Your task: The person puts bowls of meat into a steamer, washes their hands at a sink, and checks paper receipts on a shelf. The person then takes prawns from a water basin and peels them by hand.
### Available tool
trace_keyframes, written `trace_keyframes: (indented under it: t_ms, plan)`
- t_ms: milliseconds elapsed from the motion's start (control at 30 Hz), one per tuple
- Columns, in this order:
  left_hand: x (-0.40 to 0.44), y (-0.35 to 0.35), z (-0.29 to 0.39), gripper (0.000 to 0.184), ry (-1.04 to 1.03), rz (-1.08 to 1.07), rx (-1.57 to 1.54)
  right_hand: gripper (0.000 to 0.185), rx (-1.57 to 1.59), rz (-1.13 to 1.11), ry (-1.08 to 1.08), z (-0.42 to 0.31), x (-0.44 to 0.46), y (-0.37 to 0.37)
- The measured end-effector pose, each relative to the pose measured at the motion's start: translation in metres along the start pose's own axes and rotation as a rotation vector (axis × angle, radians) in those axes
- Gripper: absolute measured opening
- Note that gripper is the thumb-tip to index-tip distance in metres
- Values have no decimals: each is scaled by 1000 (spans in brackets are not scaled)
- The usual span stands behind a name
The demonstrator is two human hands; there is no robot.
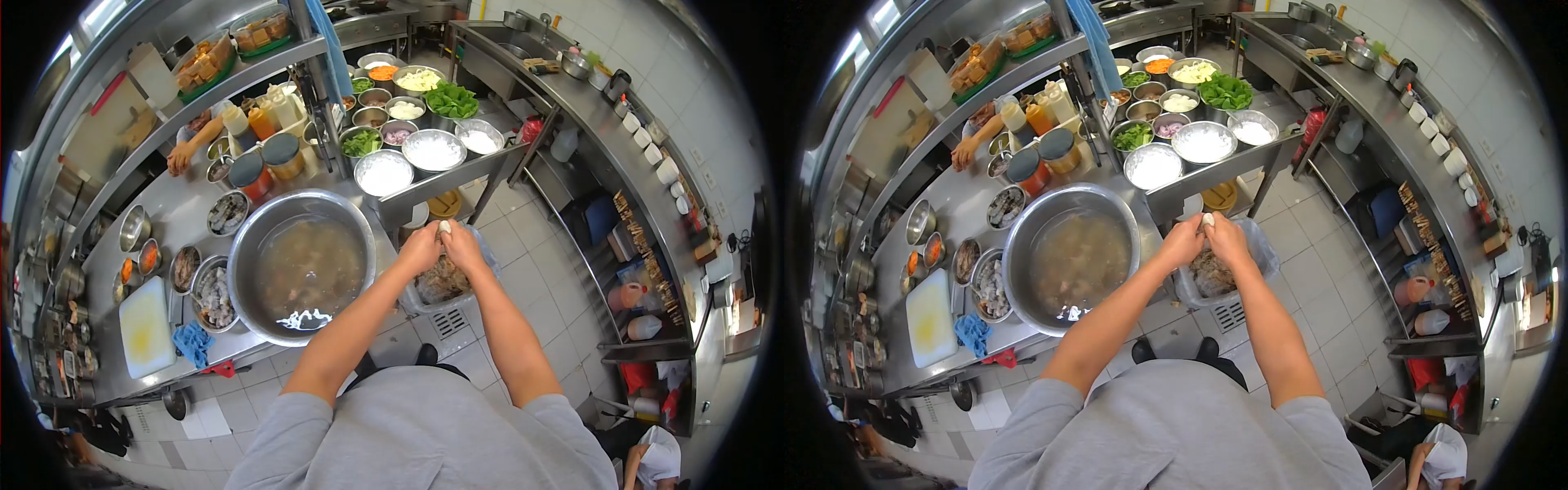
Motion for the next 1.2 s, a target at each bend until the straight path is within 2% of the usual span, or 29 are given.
trace_keyframes:
  t_ms: [33, 67, 100, 167, 233, 300, 367, 400, 467, 500, 567, 600, 633, 667, 700, 733, 767, 800, 833, 900, 967, 1033, 1100, 1133, 1167, 1200]
  plan:
    - [1, 1, 1, 34, -21, -21, -28, 26, -24, -8, 22, 0, 1, 1]
    - [-3, -12, -12, 33, 231, -226, -270, 24, -49, -16, 43, 0, 2, 3]
    - [-2, -9, -16, 33, 228, -232, -273, 24, -53, -12, 37, 5, 5, 4]
    - [-9, -11, -6, 40, 299, -392, -649, 25, 235, -125, -129, 24, 9, -9]
    - [-12, -5, 2, 48, 340, -431, -710, 26, 338, -87, -145, 34, 12, -12]
    - [-13, -1, 14, 53, 403, -465, -974, 27, 440, -50, -157, 45, 17, -16]
    - [-10, 2, 18, 55, 431, -461, -1042, 27, 430, -160, -374, 77, 11, -35]
    - [-9, 3, 19, 57, 462, -453, -1111, 27, 428, -160, -374, 87, 11, -43]
    - [-8, 1, 12, 59, 504, -414, -1112, 29, 287, 21, -234, 88, 17, -30]
    - [-7, 0, 4, 61, 546, -375, -1112, 29, 288, 19, -234, 86, 17, -27]
    - [-7, -3, -9, 59, 564, -337, -1039, 33, -6, 158, 8, 68, 22, 0]
    - [-7, -5, -18, 58, 580, -301, -966, 33, -6, 158, 7, 67, 24, 3]
    - [-7, -9, -22, 58, 581, -303, -966, 35, 209, 43, -113, 72, 26, -7]
    - [-4, -6, -24, 55, 483, -272, -773, 36, 423, -75, -232, 76, 24, -18]
    - [-1, -4, -27, 53, 385, -240, -580, 36, 423, -75, -232, 59, 21, -8]
    - [-2, -8, -28, 53, 386, -240, -581, 35, 627, -243, -452, 49, 6, -15]
    - [6, 4, -21, 51, 158, -96, -374, 34, 829, -414, -672, 33, -13, -24]
    - [9, 15, -8, 49, -68, 47, -165, 34, 827, -413, -672, 29, -16, -25]
    - [9, 12, -9, 49, -68, 48, -166, 32, 887, -399, -651, 21, -16, -24]
    - [8, 26, 2, 47, -179, 199, -147, 30, 947, -385, -628, 15, -17, -22]
    - [7, 31, 1, 46, -184, 230, -131, 23, 874, -318, -555, 15, -14, -14]
    - [5, 36, 2, 46, -190, 261, -117, 24, 907, -252, -514, 13, -13, -10]
    - [4, 43, -10, 41, -105, 349, -96, 26, 937, -190, -470, 13, -12, -10]
    - [4, 43, -12, 41, -105, 350, -97, 27, 860, -93, -355, 9, -9, -4]
    - [5, 29, -27, 34, 93, 216, -250, 28, 781, 3, -240, 2, -7, 6]
    - [1, 13, -39, 29, 290, 78, -400, 28, 781, 3, -240, -1, -10, 5]
Point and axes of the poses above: each hand's wrist, its own x-axis towards the middle knuckle, its own y-axis out of the back of the hand, z = x × y, the point moved 10 cm from there along x, towards the middle knuckle, and after that the axes turned 14 degrees about z, right-handed, at the moved point
